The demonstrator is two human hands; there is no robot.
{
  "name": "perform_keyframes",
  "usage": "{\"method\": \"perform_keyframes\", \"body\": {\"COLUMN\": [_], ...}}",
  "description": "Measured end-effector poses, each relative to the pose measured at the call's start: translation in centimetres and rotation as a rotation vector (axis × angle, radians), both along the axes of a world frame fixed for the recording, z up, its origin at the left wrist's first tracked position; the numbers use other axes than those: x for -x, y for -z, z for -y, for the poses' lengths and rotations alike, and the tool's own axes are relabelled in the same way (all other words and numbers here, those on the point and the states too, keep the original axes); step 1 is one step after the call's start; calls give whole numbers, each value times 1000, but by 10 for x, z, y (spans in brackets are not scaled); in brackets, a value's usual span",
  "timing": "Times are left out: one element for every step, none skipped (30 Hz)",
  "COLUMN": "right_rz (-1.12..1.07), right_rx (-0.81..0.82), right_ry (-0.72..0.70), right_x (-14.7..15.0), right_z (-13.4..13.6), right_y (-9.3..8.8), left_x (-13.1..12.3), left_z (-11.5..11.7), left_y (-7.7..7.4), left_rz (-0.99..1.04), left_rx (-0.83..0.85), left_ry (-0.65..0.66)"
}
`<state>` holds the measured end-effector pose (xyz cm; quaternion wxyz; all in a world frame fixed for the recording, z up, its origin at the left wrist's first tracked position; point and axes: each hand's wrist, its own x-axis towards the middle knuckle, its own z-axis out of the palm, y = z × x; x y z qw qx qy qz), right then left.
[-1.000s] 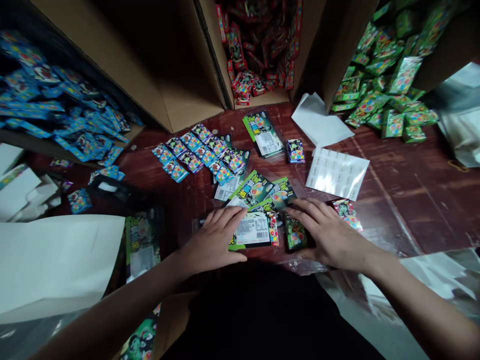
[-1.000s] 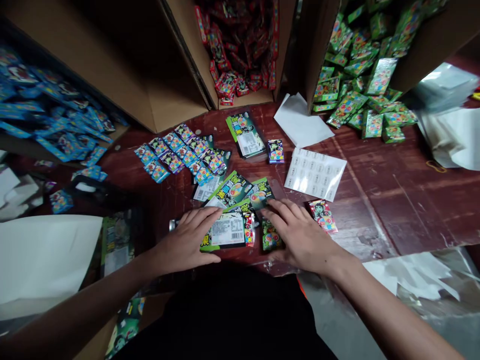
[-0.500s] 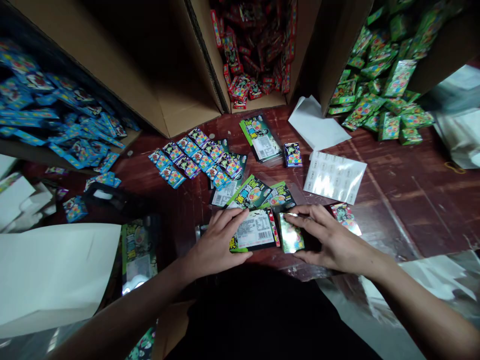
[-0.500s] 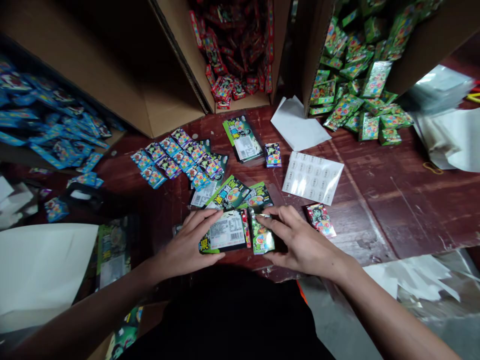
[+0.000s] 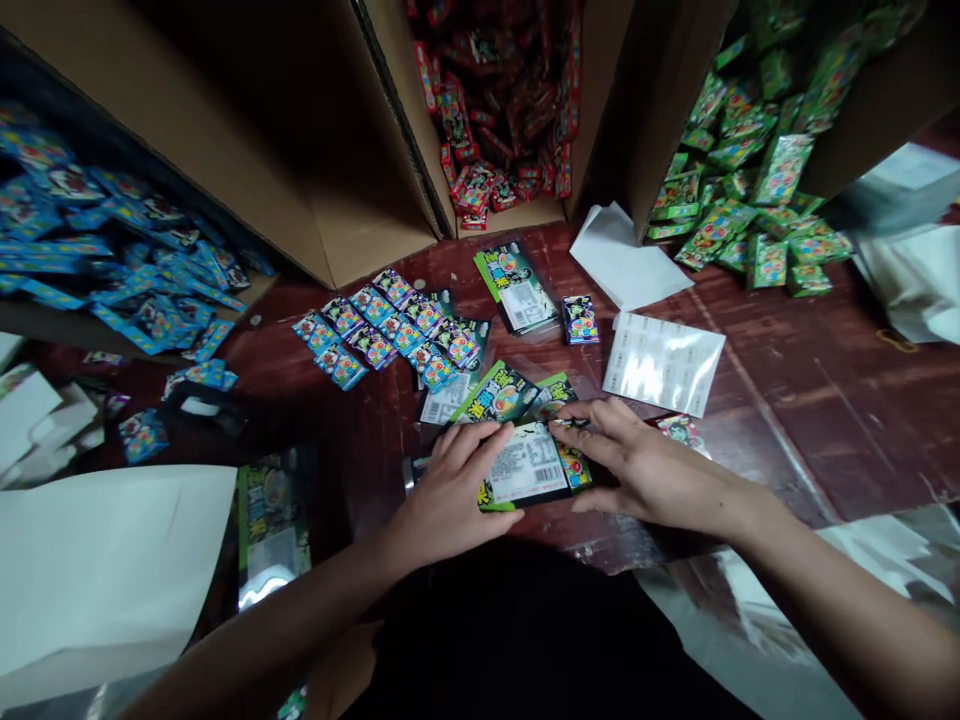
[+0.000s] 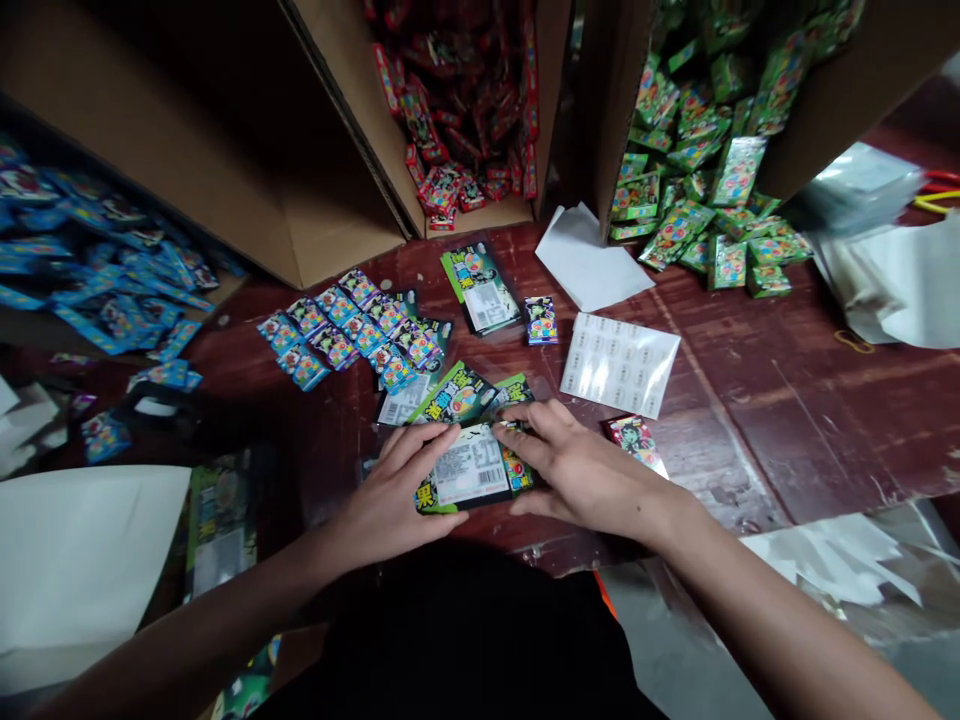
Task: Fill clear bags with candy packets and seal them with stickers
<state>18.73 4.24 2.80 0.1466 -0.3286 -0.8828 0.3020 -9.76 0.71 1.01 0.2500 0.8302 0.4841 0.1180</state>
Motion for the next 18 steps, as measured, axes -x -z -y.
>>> {"method": "perform_keyframes", "body": {"right_rz": [-31, -82, -149, -227, -312, -390, -449, -486, -502, -506, -503, -488, -470, -451, -433, -423, -425, -449], "right_rx": [21, 50, 93, 153, 222, 290, 349, 390, 408, 407, 398, 390, 379, 368, 357, 342, 334, 314], "right_ry": [63, 151, 253, 354, 444, 512, 558, 588, 604, 608, 600, 580, 556, 531, 508, 496, 498, 523], "right_x": [0, 1, 1, 2, 3, 4, 5, 5, 5, 4, 2, 0, -2, -3, -4, -3, -1, 2], "right_z": [3, 6, 10, 13, 16, 18, 19, 18, 17, 14, 11, 9, 6, 5, 4, 4, 6, 7], "right_y": [1, 2, 4, 7, 11, 15, 19, 22, 25, 28, 29, 29, 28, 26, 23, 20, 17, 16], "left_x": [-4, -9, -15, -22, -31, -39, -48, -56, -63, -68, -72, -75, -76, -76, -76, -74, -72, -69], "left_z": [1, 2, 2, 2, 2, 1, -1, -4, -7, -10, -13, -15, -18, -19, -20, -21, -22, -24], "left_y": [-1, -2, -4, -6, -8, -9, -9, -8, -7, -4, -1, 3, 6, 9, 11, 12, 13, 15], "left_rz": [9, 21, 40, 66, 101, 146, 203, 271, 345, 417, 484, 542, 595, 648, 702, 752, 791, 807], "left_rx": [0, 4, 9, 18, 34, 56, 83, 110, 138, 163, 186, 210, 234, 261, 289, 321, 359, 389], "left_ry": [-41, -91, -152, -219, -285, -338, -372, -386, -384, -370, -350, -329, -316, -312, -321, -344, -377, -427]}}
